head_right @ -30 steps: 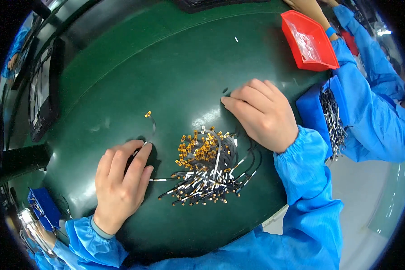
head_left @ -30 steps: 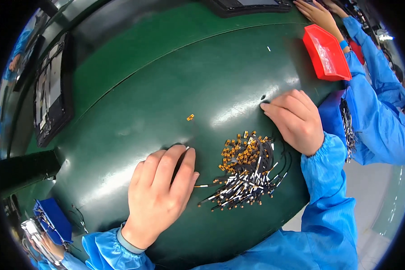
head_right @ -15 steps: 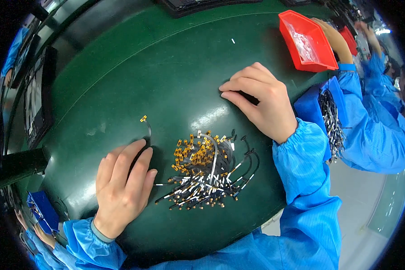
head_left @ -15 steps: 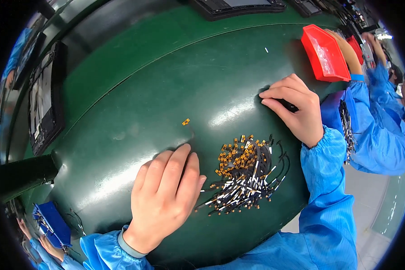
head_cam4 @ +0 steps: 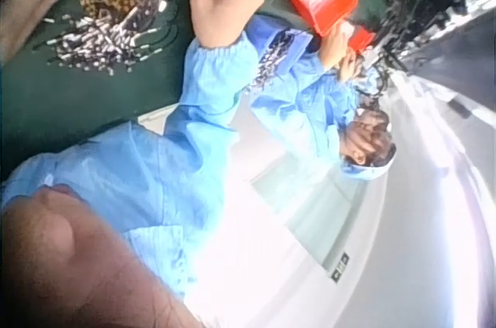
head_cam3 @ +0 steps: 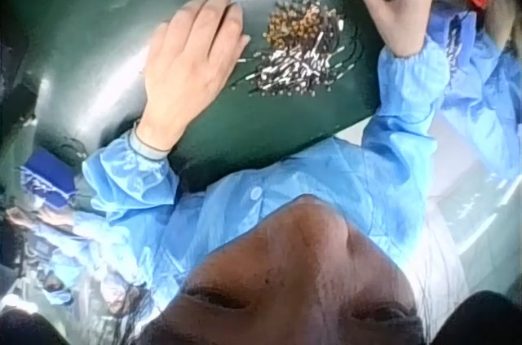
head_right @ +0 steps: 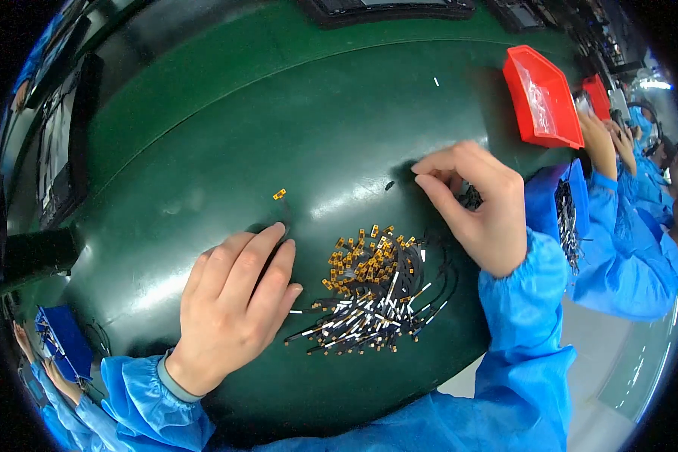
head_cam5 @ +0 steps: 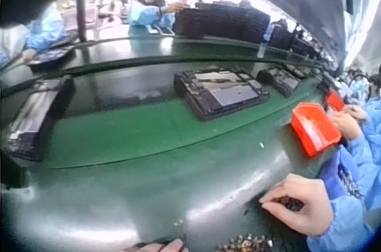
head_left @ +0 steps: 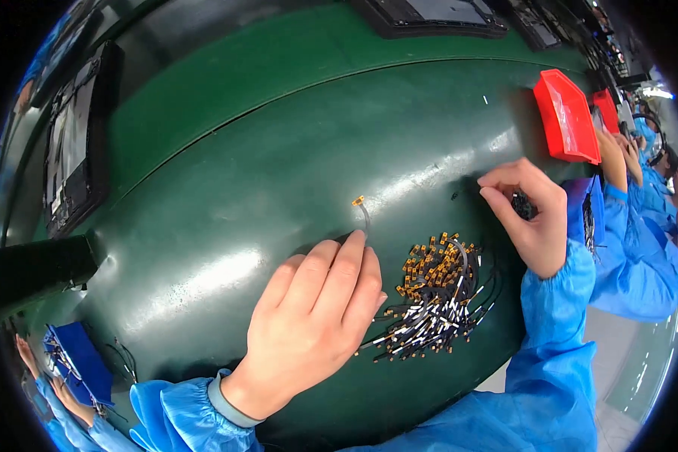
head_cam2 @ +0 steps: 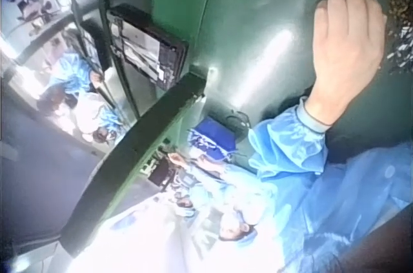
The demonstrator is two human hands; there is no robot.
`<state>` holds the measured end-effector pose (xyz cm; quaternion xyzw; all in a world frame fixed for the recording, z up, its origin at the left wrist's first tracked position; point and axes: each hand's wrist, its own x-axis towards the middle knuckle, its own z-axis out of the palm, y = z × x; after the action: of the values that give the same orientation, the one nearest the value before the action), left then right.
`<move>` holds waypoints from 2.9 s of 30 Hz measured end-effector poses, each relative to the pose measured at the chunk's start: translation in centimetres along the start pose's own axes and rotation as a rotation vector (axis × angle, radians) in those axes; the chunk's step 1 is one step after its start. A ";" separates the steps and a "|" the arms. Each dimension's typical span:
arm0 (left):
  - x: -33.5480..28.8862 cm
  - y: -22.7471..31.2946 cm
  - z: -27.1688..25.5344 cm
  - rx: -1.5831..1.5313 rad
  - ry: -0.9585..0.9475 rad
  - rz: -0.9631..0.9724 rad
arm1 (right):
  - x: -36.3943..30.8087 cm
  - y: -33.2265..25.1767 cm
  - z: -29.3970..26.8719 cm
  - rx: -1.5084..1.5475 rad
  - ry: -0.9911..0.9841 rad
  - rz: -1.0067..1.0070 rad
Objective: The person assembles internal components into an electronic chassis and connects ribbon cables by hand.
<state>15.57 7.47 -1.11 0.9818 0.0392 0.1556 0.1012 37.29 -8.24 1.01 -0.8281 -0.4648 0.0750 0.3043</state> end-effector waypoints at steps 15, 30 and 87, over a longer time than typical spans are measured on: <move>0.0 -0.1 -0.1 -0.010 -0.007 -0.005 | 0.3 -0.6 1.4 0.014 -0.088 -0.083; -0.2 -0.2 0.1 -0.063 -0.052 -0.026 | 4.7 -4.4 4.6 0.073 -0.116 -0.597; -8.5 5.8 -13.3 -1.185 -0.224 -0.517 | -1.5 -15.7 -4.9 0.161 -0.483 -0.794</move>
<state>3.62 3.41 10.01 0.7289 0.1706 0.0184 0.6628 27.11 -5.60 13.73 -0.5188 -0.7957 0.1793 0.2559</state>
